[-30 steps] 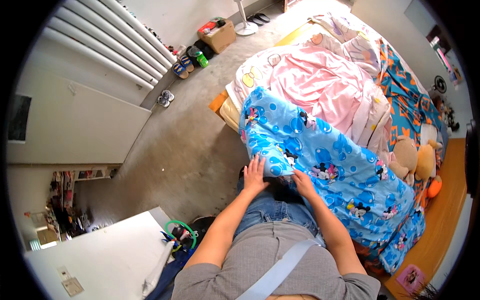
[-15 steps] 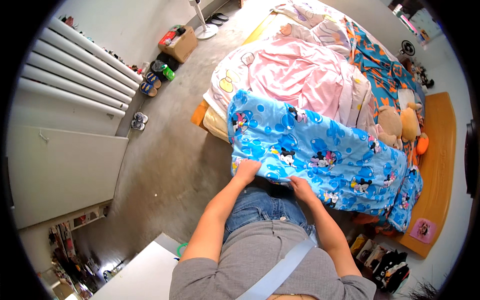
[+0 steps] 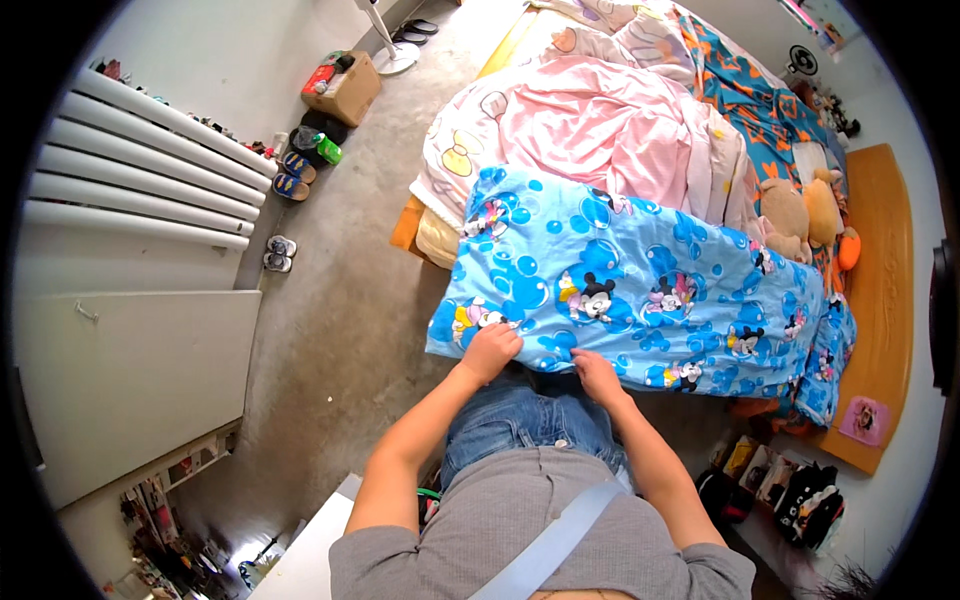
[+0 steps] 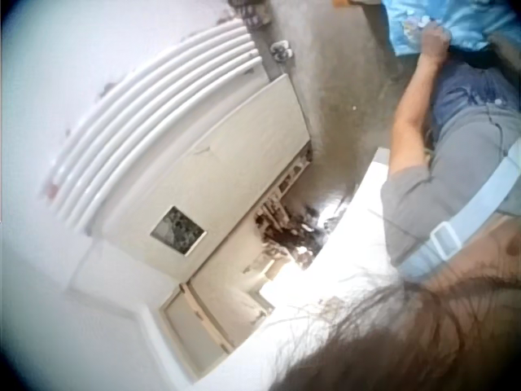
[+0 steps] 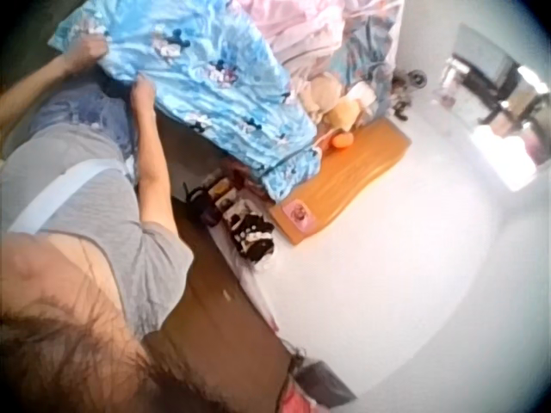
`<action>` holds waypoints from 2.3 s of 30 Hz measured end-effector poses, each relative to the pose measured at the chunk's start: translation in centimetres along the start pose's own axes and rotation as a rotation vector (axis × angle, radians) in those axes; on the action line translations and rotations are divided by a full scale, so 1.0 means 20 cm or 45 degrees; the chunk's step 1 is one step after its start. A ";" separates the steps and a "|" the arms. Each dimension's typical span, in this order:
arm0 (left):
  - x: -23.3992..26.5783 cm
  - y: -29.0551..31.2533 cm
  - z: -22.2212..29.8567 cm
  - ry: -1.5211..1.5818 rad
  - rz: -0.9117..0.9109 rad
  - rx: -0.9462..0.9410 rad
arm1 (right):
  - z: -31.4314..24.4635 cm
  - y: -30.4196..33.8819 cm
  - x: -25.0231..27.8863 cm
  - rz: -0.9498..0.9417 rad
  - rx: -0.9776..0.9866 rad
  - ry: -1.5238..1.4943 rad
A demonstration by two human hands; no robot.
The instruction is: The person folds a blue patterned blanket on a bed, smoothing it out and arranging it into a neat rectangular shape. They then pick up a pink blanket, shake it out, and begin to fold it on top of the blue blanket.
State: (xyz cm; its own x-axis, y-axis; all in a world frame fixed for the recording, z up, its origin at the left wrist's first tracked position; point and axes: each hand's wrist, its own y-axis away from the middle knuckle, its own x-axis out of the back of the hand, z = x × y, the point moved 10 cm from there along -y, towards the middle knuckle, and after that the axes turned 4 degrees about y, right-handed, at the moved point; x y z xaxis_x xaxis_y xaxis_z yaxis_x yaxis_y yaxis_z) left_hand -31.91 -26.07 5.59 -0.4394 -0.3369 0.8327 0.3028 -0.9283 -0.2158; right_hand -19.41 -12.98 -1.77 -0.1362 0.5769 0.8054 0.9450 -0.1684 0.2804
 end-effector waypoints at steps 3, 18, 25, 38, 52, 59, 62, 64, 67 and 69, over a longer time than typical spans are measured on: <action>-0.18 0.11 -0.16 0.121 -0.119 0.122 | 0.04 -0.01 -0.11 -0.091 -0.065 0.039; -0.46 0.03 -0.28 0.076 -0.295 0.456 | 0.23 -0.41 -0.14 -0.547 -0.082 0.172; -0.52 -0.03 -0.32 0.062 -0.288 0.519 | 0.17 -0.97 0.17 -0.224 0.061 0.190; -0.51 -0.01 -0.49 0.448 -0.400 1.008 | 0.28 -1.73 0.40 0.064 -0.170 0.310; -0.11 -0.62 -0.78 0.139 0.104 0.924 | 0.26 -1.77 0.37 -0.077 -0.115 0.187; 0.19 -0.92 -0.81 -0.084 0.049 0.794 | 0.07 -1.43 0.59 0.098 0.173 -0.047; 0.15 -0.96 -0.81 -0.156 -0.274 0.670 | 0.02 -1.32 0.71 0.203 0.248 -0.072; 0.18 -0.96 -0.81 -0.077 -0.235 0.613 | -0.01 -1.27 0.76 0.208 0.256 -0.098; 0.16 -0.93 -0.85 0.160 -0.288 0.558 | -0.04 -1.21 0.82 0.273 0.210 -0.136; 0.17 -0.94 -0.84 0.423 -0.363 0.591 | -0.05 -1.18 0.86 0.336 0.160 -0.131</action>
State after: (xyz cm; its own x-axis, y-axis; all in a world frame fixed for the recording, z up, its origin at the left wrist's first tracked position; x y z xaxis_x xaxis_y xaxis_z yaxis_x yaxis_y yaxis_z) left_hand -53.39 -12.43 3.94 -0.7730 -0.1867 0.6063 0.4375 -0.8490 0.2964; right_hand -44.41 0.23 5.97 0.1437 0.6052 0.7830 0.9739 -0.2271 -0.0032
